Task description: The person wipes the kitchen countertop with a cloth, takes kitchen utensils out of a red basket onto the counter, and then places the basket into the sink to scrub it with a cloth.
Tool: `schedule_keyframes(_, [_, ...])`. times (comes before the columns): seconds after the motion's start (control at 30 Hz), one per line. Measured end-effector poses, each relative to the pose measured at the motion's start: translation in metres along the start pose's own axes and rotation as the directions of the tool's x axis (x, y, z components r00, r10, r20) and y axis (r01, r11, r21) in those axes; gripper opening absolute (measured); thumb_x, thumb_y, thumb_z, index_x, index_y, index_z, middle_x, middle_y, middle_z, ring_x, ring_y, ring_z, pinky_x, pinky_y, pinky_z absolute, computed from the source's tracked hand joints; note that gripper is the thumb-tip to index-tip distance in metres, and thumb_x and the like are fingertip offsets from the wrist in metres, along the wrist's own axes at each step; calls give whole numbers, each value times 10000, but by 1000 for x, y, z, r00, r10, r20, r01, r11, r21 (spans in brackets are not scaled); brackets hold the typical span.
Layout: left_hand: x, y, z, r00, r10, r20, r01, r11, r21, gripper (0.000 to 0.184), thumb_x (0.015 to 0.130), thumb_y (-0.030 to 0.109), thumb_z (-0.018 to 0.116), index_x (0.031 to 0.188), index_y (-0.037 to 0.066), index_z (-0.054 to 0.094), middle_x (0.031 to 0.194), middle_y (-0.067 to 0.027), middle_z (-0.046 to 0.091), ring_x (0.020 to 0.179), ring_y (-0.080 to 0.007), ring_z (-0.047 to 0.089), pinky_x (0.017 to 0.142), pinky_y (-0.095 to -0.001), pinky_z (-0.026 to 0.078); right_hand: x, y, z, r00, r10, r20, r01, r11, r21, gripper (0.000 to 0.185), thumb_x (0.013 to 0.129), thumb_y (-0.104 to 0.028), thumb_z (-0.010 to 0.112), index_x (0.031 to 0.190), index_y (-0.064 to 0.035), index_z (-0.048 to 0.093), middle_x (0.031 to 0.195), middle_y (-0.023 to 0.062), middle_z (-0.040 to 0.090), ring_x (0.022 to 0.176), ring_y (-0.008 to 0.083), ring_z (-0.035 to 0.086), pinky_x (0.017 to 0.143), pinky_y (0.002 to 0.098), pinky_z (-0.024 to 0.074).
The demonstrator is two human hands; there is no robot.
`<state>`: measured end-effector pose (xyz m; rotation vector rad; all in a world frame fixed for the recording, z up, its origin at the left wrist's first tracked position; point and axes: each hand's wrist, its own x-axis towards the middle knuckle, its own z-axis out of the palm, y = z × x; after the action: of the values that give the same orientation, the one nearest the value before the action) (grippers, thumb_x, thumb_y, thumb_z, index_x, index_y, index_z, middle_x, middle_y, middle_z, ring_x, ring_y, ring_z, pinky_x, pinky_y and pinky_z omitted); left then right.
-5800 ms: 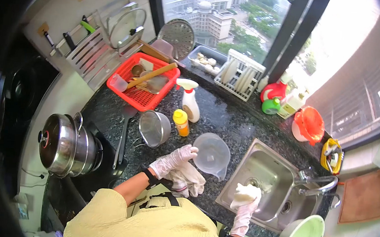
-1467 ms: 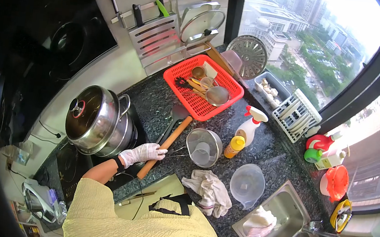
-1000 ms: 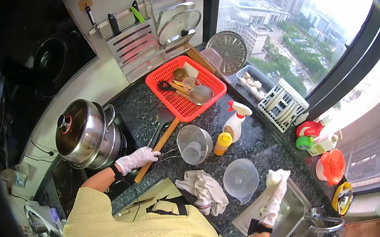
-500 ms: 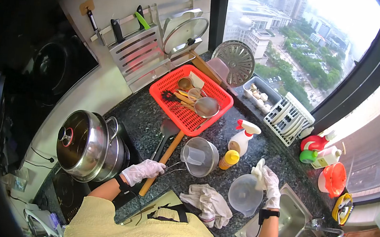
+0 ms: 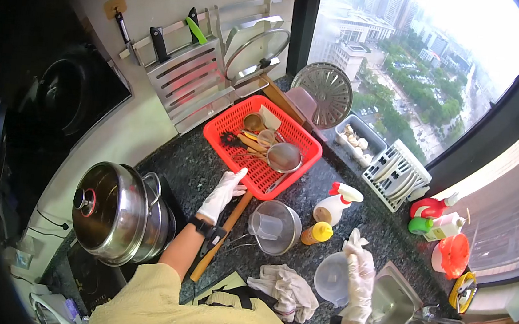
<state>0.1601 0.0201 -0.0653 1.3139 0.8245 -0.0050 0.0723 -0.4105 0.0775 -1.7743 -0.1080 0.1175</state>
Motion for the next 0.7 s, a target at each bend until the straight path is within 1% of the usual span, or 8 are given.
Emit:
schedule_keyframes(0.07, [21,-6,6,1000,-10,-11,9,996,-88,384,828,351,714,1030,48,592,919,-95,642,693,-193,646,590,-320,579,-5,-5,18,980,-192,46,197,962,-191,242,938,-156,581,1119,-7,640,1211,85,595,1096,178,533,992,316,371])
schedule_keyframes(0.1, [35,-19,5,1000,-13,-17,11,993,-119,359,838,311,705,1062,55,592,942,-98,656,731,-203,661,619,-329,580,-13,-30,28,985,-144,98,166,948,-272,238,937,-145,571,1118,-7,641,1288,120,546,1131,198,519,995,313,364])
schedule_keyframes(0.17, [82,-48,6,1000,-18,-24,11,966,-259,299,834,170,681,1080,32,582,970,-120,667,789,-232,680,645,-365,595,-18,-18,33,967,-221,123,249,923,-292,206,916,-108,586,1089,-26,662,1109,105,631,1026,214,579,919,325,426])
schedule_keyframes(0.2, [79,-42,8,1000,6,-10,-8,959,-284,294,827,190,682,1048,21,586,948,-114,653,757,-226,672,622,-356,597,-22,-12,35,969,-222,110,244,934,-261,198,894,-85,605,1075,-37,670,977,86,682,932,232,624,862,339,465])
schedule_keyframes(0.27, [55,-20,17,998,50,25,-39,941,-337,299,814,230,684,985,1,595,905,-101,624,692,-214,656,575,-339,601,-29,-3,35,974,-206,92,223,937,-268,195,892,-88,606,1068,-40,674,968,89,683,915,233,628,852,338,470])
schedule_keyframes(0.3, [42,-5,22,998,54,30,-42,951,-307,226,817,96,629,1002,-11,556,916,-130,646,790,-256,681,644,-388,602,-33,-1,35,977,-195,87,212,939,-272,194,891,-89,606,1065,-42,676,964,90,683,906,234,630,847,338,472])
schedule_keyframes(0.53, [0,30,31,971,148,186,-53,897,-438,260,841,151,600,1035,-20,566,948,-156,653,786,-254,678,696,-374,596,-54,2,28,988,-148,47,155,941,-302,191,889,-94,596,1053,-43,679,954,109,684,899,253,637,824,346,482])
schedule_keyframes(0.7, [-10,27,30,964,165,208,-47,877,-479,289,843,156,611,1057,-30,554,971,-167,641,816,-278,672,720,-387,595,-62,7,29,988,-152,35,155,938,-310,181,888,-93,598,1041,-48,683,954,106,685,896,250,642,815,343,487])
